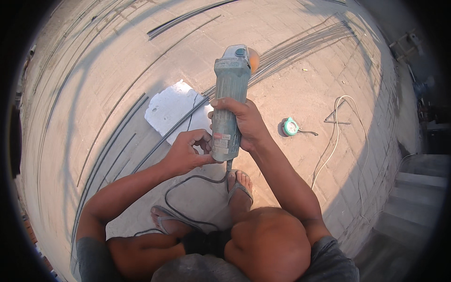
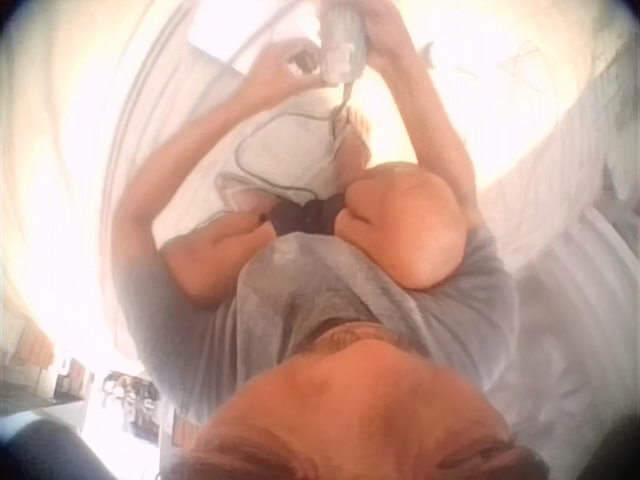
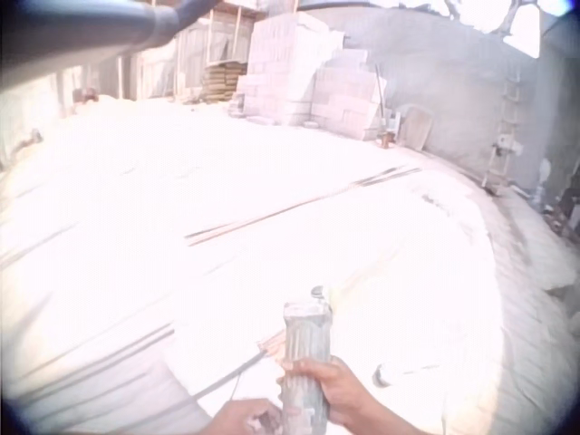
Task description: The person uses an angle grinder to cut several long metal rods into shorter segments. They position each rod on a white block, secure it with their left hand, and cut it with the grinder in their right hand. The cut pieces are placed on the floor next to the uncut rods.
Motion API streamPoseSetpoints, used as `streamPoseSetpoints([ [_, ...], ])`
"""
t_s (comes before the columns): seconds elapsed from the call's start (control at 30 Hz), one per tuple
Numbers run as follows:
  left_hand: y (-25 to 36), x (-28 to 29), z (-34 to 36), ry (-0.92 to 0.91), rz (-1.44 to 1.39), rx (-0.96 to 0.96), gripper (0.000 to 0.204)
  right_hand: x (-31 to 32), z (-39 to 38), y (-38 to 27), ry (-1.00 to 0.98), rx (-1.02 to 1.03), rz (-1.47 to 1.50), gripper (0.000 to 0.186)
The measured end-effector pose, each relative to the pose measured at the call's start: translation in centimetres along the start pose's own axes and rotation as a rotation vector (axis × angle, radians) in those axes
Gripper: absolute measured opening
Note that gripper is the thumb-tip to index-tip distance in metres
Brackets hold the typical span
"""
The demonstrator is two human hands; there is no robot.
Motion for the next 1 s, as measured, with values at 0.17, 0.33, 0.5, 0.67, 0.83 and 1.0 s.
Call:
streamPoseSetpoints([
  [0.17,0.0,-0.7,-0.6,-0.022,0.034,0.062,0.03,-1.0,-1.1,-0.1,-0.035,0.032,-0.007,0.04],
  [0.33,0.5,-0.3,-0.4,-0.112,0.202,0.057,0.046,-1.4,-0.7,-0.4,-0.023,0.15,-0.08,0.039],
  [0.5,0.1,-1.2,-0.7,-0.073,0.085,0.139,0.062,-1.1,-0.7,0.0,0.085,0.264,-0.342,0.054],
  [0.67,-0.3,-2.3,-0.5,-0.197,-0.16,0.326,0.063,-1.8,-0.2,1.6,0.066,0.381,-0.415,0.076],
  [0.83,-1.2,-2.1,-0.9,-0.253,-0.344,0.303,0.062,-2.7,0.1,2.2,-0.237,0.128,-0.154,0.086],
  [1.0,-2.7,-1.2,-0.2,-0.439,0.156,0.28,0.046,2.0,1.5,3.2,0.071,0.215,-0.526,0.082],
])
Point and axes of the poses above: each hand's wrist, its own z-axis towards the middle knuckle, its own x-axis out of the back of the hand, y = z × x, the point moved 8 cm from there along z, towards the middle knuckle, and after that the axes turned 5 degrees about y, right-handed, at the moved point
